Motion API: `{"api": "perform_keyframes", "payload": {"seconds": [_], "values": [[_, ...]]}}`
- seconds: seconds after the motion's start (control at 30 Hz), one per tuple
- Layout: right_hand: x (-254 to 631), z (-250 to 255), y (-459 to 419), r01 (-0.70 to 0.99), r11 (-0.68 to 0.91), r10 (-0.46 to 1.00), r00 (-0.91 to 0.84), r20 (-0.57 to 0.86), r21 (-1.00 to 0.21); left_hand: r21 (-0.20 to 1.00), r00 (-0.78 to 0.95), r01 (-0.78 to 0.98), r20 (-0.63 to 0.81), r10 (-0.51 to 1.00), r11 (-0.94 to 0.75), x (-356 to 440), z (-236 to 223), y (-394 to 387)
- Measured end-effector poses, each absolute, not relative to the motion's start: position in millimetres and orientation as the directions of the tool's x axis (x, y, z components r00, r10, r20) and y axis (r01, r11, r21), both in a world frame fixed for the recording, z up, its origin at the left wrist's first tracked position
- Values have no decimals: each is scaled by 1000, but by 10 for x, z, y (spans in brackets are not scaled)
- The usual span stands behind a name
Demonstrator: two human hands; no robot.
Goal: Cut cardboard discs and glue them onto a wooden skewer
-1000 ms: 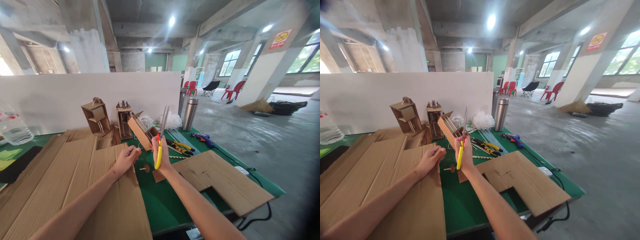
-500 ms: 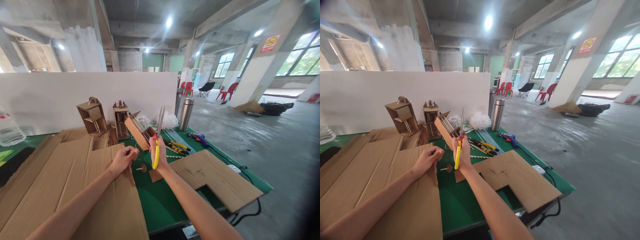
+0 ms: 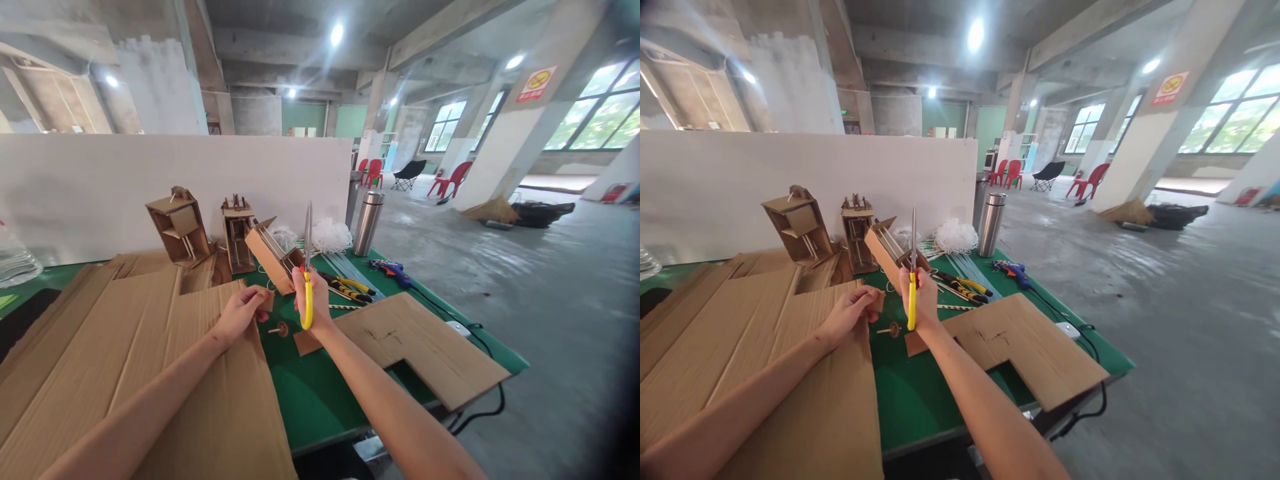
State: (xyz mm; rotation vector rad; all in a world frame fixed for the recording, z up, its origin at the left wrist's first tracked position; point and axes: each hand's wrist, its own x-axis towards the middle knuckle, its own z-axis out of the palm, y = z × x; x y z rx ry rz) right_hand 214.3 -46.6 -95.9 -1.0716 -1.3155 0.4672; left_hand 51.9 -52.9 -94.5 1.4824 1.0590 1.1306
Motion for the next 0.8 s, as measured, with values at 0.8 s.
{"api": "perform_keyframes", "payload": {"seconds": [0.8], "values": [[2058, -709, -648, -70, 311, 940, 167, 296, -948, 994, 1, 51, 99, 995, -99, 595, -187, -716]]}}
